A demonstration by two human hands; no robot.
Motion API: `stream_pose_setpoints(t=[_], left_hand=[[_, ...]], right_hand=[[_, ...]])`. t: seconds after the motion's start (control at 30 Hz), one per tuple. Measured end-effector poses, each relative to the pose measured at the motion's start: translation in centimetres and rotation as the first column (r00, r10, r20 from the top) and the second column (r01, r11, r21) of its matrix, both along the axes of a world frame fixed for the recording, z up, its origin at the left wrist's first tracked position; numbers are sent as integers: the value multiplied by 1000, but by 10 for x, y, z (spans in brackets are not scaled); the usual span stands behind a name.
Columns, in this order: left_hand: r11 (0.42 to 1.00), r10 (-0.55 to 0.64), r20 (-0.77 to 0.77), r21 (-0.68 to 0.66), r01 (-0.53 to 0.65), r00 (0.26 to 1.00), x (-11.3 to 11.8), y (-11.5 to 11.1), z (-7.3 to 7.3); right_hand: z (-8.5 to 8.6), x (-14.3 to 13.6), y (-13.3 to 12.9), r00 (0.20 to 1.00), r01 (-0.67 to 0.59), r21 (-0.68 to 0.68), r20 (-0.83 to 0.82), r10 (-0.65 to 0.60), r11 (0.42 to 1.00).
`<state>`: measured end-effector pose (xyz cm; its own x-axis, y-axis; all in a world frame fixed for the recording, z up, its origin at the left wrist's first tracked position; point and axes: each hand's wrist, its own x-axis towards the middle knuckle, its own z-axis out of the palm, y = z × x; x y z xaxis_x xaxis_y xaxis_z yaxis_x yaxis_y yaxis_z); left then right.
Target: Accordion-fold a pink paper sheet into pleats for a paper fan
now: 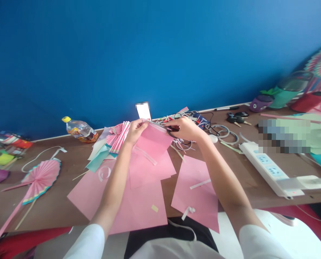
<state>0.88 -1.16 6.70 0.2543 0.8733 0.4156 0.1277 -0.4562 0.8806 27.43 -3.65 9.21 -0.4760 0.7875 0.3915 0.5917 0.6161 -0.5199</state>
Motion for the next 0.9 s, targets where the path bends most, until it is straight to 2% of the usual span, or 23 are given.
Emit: stream_pose_setpoints(t=[0.23, 0.43, 0.9], left_hand=[[1000, -6, 13, 6, 6, 1000, -1, -1, 2], [1000, -8, 15, 0, 8, 1000, -4, 3, -2], [999, -38, 19, -16, 38, 999, -7, 3, 1]], right_hand=[[2, -3, -2, 999, 19, 37, 46, -20, 999], [8, -8, -6, 995, 7, -8, 97, -6, 1000], [8, -11, -6, 996, -66, -73, 48, 69, 995]])
